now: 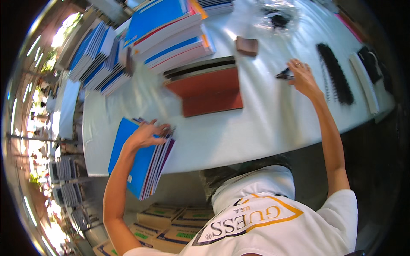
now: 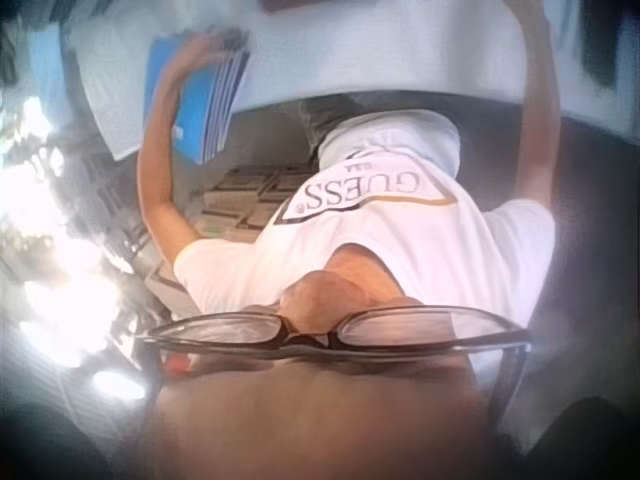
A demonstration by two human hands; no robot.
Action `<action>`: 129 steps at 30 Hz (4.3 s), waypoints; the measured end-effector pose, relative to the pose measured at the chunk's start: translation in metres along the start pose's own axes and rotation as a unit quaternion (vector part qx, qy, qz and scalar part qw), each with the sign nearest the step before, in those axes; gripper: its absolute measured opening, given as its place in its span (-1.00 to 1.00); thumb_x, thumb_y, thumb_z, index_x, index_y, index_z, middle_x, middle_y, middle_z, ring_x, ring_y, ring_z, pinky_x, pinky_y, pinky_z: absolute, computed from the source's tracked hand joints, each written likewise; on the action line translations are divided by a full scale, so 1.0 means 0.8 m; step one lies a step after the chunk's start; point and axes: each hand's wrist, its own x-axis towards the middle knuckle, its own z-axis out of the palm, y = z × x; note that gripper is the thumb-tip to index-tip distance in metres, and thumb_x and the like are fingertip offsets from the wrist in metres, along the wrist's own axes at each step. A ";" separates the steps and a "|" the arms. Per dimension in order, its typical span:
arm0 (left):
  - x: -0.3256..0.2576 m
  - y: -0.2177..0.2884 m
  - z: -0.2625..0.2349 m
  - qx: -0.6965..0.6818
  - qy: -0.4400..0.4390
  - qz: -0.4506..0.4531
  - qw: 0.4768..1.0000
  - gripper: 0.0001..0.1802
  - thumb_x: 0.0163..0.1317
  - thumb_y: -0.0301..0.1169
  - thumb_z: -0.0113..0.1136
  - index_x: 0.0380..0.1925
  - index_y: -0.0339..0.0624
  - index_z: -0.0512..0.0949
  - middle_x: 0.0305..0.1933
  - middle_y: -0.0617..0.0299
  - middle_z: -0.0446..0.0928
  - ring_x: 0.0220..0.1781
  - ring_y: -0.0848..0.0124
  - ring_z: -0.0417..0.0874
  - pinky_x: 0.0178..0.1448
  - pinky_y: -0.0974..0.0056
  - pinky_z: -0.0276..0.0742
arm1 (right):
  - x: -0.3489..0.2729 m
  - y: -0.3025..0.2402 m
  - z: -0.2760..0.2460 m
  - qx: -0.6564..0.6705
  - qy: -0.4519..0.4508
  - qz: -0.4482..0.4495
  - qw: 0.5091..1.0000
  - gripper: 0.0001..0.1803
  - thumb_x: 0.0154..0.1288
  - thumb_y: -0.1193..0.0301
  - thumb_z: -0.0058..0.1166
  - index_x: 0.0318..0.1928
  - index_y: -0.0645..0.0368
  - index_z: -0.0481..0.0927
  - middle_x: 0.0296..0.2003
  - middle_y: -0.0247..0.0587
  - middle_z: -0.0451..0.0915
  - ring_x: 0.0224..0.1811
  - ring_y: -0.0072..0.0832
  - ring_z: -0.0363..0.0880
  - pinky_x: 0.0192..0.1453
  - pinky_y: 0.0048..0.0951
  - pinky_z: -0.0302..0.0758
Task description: The person stacks notebooks, trims spiral coils using shears, and manually inserts the coils into the notebook holes to bind them together.
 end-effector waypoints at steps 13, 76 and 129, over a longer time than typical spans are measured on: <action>-0.006 0.007 0.014 0.022 0.020 -0.051 0.998 -0.27 -0.08 -0.04 0.38 0.13 -0.13 0.59 0.39 0.04 0.38 0.55 -0.12 0.07 0.53 -0.38 -0.31 | -0.051 -0.061 -0.027 -0.072 0.009 -0.092 0.993 -0.58 0.26 0.49 0.09 0.14 0.32 0.48 0.13 0.00 0.46 0.22 -0.12 0.41 0.17 -0.11 0.46; 0.017 0.045 -0.003 -0.245 0.103 -0.023 0.964 -0.24 -0.02 -0.68 0.19 0.29 0.02 0.46 0.20 0.05 0.57 0.06 0.29 0.68 0.22 0.25 0.53 | -0.072 -0.475 0.022 0.793 -0.550 0.189 0.180 -0.14 0.36 -0.38 -0.61 -0.23 0.16 0.49 -0.47 -0.25 0.52 -0.42 -0.42 0.53 -0.19 -0.27 0.55; 0.018 0.071 0.023 -0.141 0.216 0.026 0.966 -0.20 -0.08 -0.73 0.19 0.28 -0.01 0.44 0.27 -0.05 0.46 0.12 -0.12 0.57 0.21 0.09 0.52 | -0.062 -0.463 0.008 0.742 -0.559 0.301 0.214 -0.21 0.40 -0.34 -0.39 -0.26 0.24 0.42 -0.54 -0.26 0.40 -0.54 -0.43 0.40 -0.44 -0.36 0.47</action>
